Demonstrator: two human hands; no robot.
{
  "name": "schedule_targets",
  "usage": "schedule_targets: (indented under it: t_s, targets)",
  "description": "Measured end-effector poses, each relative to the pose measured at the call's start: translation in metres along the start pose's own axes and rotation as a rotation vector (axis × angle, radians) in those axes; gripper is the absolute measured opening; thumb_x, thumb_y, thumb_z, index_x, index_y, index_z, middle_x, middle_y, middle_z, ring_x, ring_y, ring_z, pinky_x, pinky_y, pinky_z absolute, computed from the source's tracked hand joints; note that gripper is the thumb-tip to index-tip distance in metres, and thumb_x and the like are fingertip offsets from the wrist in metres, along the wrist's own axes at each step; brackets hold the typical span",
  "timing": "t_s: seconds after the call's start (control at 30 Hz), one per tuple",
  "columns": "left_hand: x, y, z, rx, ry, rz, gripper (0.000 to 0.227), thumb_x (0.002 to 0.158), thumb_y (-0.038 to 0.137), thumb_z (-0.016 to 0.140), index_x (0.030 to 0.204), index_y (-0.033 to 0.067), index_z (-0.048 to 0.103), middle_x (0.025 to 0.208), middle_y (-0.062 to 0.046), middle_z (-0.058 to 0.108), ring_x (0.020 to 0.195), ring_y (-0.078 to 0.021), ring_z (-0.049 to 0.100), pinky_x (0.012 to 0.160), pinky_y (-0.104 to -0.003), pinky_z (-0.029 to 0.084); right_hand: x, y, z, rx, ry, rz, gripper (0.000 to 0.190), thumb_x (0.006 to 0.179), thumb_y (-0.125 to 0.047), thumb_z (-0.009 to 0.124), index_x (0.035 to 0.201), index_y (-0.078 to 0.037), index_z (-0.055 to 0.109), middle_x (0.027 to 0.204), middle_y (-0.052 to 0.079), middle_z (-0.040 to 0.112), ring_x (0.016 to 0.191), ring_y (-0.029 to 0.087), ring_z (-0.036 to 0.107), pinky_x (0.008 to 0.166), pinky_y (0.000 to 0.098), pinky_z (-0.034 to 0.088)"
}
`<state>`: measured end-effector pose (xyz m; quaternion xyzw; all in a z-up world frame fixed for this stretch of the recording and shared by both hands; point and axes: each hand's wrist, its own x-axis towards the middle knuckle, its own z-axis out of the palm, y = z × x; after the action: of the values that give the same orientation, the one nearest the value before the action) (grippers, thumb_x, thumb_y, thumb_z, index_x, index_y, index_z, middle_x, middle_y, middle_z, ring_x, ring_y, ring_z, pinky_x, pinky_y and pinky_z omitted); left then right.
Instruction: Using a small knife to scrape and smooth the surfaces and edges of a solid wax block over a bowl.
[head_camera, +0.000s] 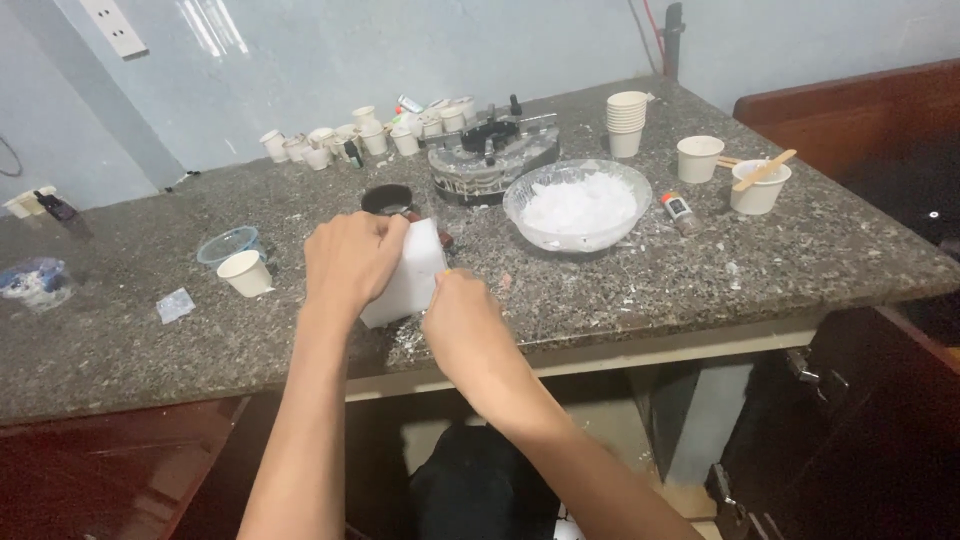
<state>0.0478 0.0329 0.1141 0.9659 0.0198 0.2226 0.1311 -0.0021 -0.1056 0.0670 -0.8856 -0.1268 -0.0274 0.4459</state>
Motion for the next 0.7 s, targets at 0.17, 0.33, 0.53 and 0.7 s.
schedule_targets:
  t_s: [0.17,0.33,0.53,0.7]
  targets:
    - [0.0,0.0,0.002,0.028,0.013,-0.013,0.041,0.089,0.032,0.044,0.052,0.0188,0.055,0.041,-0.004,0.046,0.041,-0.0145,0.039,0.045,-0.028,0.03,0.007,0.002,-0.002,-0.008,0.01,-0.013,0.047,0.106,-0.019,0.024,0.098,0.012,0.058,0.076,0.032,0.068,0.076,0.044,0.074,0.055,0.0487,0.061]
    - [-0.006,0.0,0.001,0.038,0.062,-0.004,0.043,0.089,0.033,0.046,0.049,0.0189,0.052,0.04,-0.004,0.043,0.041,-0.0155,0.037,0.045,-0.029,0.028,-0.008,0.01,0.002,-0.006,-0.022,0.006,0.046,0.107,-0.016,0.025,0.101,0.014,0.059,0.084,0.035,0.07,0.081,0.043,0.074,0.064,0.0495,0.063]
    - [-0.001,-0.002,0.004,0.029,0.086,0.02,0.045,0.091,0.035,0.046,0.049,0.0202,0.051,0.039,-0.002,0.042,0.04,-0.0128,0.035,0.044,-0.027,0.026,-0.022,0.033,0.028,-0.088,-0.021,0.066,0.048,0.108,-0.022,0.023,0.103,0.006,0.061,0.089,0.031,0.072,0.088,0.041,0.075,0.07,0.0506,0.062]
    - [-0.005,-0.004,0.001,-0.015,0.056,0.011,0.046,0.09,0.038,0.047,0.048,0.0194,0.052,0.039,-0.003,0.043,0.04,-0.0143,0.038,0.045,-0.027,0.029,-0.016,0.027,0.017,-0.092,-0.105,0.199,0.052,0.106,-0.029,0.028,0.101,0.006,0.066,0.089,0.029,0.073,0.095,0.044,0.072,0.077,0.0543,0.06]
